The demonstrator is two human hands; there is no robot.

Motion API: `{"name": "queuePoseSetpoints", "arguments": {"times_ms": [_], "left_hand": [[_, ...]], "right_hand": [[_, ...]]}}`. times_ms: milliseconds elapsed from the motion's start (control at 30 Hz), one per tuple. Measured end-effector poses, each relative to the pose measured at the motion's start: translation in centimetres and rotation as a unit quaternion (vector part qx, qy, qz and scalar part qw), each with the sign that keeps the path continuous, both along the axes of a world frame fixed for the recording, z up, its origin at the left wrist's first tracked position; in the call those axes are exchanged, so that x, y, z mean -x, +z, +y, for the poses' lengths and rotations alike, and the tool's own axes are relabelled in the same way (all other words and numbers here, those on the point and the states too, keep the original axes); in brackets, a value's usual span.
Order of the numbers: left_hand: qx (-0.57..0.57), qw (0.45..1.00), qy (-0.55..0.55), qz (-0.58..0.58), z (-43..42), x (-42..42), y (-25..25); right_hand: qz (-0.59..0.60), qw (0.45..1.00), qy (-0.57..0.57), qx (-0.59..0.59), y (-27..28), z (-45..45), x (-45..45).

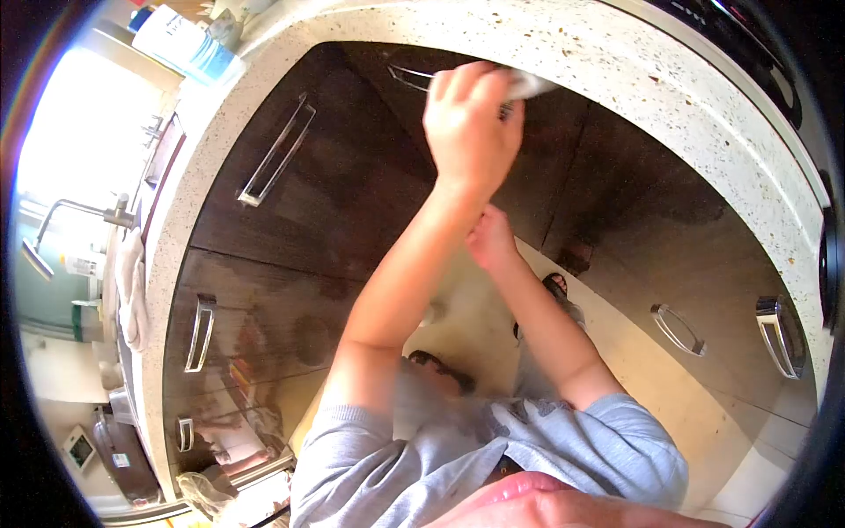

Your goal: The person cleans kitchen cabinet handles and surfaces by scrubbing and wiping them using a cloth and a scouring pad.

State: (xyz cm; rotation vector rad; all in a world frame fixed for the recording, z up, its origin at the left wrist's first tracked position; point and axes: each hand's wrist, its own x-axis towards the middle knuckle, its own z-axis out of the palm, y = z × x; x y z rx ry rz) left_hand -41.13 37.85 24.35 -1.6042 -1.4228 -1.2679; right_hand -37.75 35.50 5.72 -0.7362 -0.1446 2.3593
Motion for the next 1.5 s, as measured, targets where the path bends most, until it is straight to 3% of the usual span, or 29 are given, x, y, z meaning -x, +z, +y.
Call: {"name": "queuePoseSetpoints", "arguments": {"times_ms": [133, 200, 300, 400, 467, 567, 600, 667, 733, 800, 867, 967, 1067, 1100, 1133, 1200, 1367, 1467, 1500], "left_hand": [[0.040, 0.989, -0.076, 0.121, -1.0, 0.4, -1.2], [0.109, 0.965, -0.144, 0.190, -1.3, -0.3, -5.2], [0.057, 0.977, -0.157, 0.134, -1.9, -0.8, -6.9], [-0.053, 0.986, -0.132, 0.087, -1.6, -0.8, -3.7], [-0.075, 0.992, -0.053, 0.081, -0.1, -0.1, -2.7], [-0.111, 0.986, -0.036, 0.122, 1.5, 1.9, -7.1], [-0.066, 0.986, -0.074, 0.133, 1.3, 2.2, -9.0], [0.061, 0.996, -0.056, 0.040, 0.2, 4.0, -12.4], [0.052, 0.997, -0.033, -0.057, -1.1, 5.6, -12.9], [-0.049, 0.977, 0.011, -0.209, -0.8, 6.8, -11.8], [-0.088, 0.840, -0.097, -0.526, 0.9, 8.9, -9.9], [-0.114, 0.789, -0.133, -0.589, 3.1, 10.7, -5.6], [-0.070, 0.875, -0.008, -0.480, 4.4, 11.0, -6.1], [-0.094, 0.881, -0.030, -0.463, 4.0, 9.1, -6.3], [-0.080, 0.939, 0.027, -0.334, 3.5, 7.5, -7.0], [-0.064, 0.949, -0.009, -0.308, 1.8, 3.2, -6.5], [-0.077, 0.888, -0.045, -0.450, 4.7, 10.2, -7.1], [-0.080, 0.938, 0.017, -0.336, 3.3, 6.5, -6.2], [-0.068, 0.953, -0.010, -0.294, 2.4, 4.2, -6.6]], "right_hand": [[-0.017, 0.993, 0.073, -0.090, -3.2, 0.2, 0.5], [0.095, 0.990, -0.016, -0.099, -1.4, -1.3, 0.2], [0.171, 0.955, -0.053, -0.235, -0.9, -1.0, 0.7], [0.196, 0.966, 0.009, -0.171, -2.1, -0.9, -0.1], [0.076, 0.992, 0.005, -0.099, -1.6, -0.3, -0.4], [-0.012, 1.000, -0.007, -0.003, 0.6, -0.1, -0.8], [0.003, 1.000, -0.013, 0.009, 0.3, 0.2, -0.5], [0.024, 0.999, -0.019, 0.034, -1.0, 0.3, -0.7], [0.020, 1.000, 0.006, 0.011, -0.5, 0.4, -1.0], [0.016, 1.000, 0.021, 0.002, -0.7, 0.1, -1.0], [0.011, 1.000, 0.025, -0.003, -1.4, 0.1, -1.1], [0.002, 1.000, 0.011, -0.001, -1.1, 0.2, -0.8], [0.001, 1.000, 0.014, 0.018, -0.8, 0.2, -0.4], [0.014, 1.000, 0.019, 0.004, -1.1, 0.4, -0.1], [0.025, 0.999, 0.025, -0.008, -1.7, 0.3, 0.2], [0.028, 0.998, 0.041, -0.024, -1.9, 0.0, 0.7], [0.020, 0.999, 0.031, -0.004, -1.2, -0.3, 0.4], [0.041, 0.999, 0.024, -0.017, -2.3, 0.1, 0.0], [0.041, 0.998, 0.029, -0.024, -3.2, 0.2, 0.0]]}}
